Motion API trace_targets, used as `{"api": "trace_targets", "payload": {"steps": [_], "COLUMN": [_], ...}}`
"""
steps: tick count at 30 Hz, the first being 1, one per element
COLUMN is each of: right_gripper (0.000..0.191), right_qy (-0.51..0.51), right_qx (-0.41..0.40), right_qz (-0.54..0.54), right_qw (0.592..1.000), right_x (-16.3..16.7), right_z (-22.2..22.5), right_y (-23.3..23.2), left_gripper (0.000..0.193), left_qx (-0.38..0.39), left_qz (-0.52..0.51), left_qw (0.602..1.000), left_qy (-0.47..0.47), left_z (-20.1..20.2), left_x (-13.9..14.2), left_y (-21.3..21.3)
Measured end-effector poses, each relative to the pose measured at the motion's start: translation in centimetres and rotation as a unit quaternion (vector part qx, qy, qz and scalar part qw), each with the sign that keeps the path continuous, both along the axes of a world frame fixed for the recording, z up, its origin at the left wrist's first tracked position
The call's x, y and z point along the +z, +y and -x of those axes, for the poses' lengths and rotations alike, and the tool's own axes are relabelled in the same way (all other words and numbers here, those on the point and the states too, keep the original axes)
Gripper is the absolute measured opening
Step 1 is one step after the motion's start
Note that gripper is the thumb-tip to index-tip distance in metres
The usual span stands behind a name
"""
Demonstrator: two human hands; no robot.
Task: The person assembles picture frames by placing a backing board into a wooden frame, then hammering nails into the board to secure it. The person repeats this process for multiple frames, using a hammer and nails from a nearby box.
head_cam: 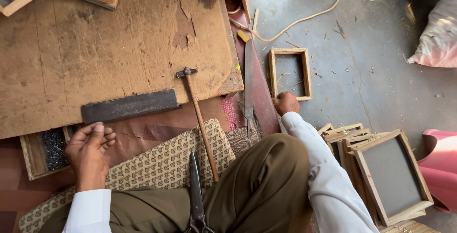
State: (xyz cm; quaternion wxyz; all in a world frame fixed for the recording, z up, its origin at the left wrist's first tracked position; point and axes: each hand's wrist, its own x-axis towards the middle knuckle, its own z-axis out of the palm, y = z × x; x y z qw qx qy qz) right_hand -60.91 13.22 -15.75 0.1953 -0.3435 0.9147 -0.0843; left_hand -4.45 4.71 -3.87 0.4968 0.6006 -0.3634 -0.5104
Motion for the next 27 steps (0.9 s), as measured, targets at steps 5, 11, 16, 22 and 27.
{"api": "trace_targets", "payload": {"steps": [5,11,16,22,27], "right_gripper": [0.022,0.022,0.029,0.025,0.028], "right_qy": [0.03,-0.374,-0.647,-0.818,-0.839], "right_qx": [-0.062,-0.178,-0.065,0.055,0.153], "right_qz": [0.163,0.504,0.539,0.436,0.357], "right_qw": [0.984,0.758,0.535,0.372,0.381], "right_x": [-1.3,7.8,19.0,22.1,22.2], "right_z": [1.5,5.3,0.3,-9.4,-14.9], "right_y": [1.0,0.3,1.6,-1.9,-4.7], "left_gripper": [0.011,0.011,0.012,0.014,0.016], "left_qx": [-0.007,0.003,0.004,0.038,0.055], "left_qz": [-0.002,0.033,0.073,0.073,0.075], "left_qw": [1.0,0.998,0.989,0.979,0.981], "left_qy": [-0.003,0.048,0.126,0.185,0.17], "left_z": [0.6,0.8,1.0,1.2,0.8], "left_x": [0.3,0.1,-1.3,-2.2,-1.2], "left_y": [-0.2,-0.6,-1.6,-2.8,-3.0]}}
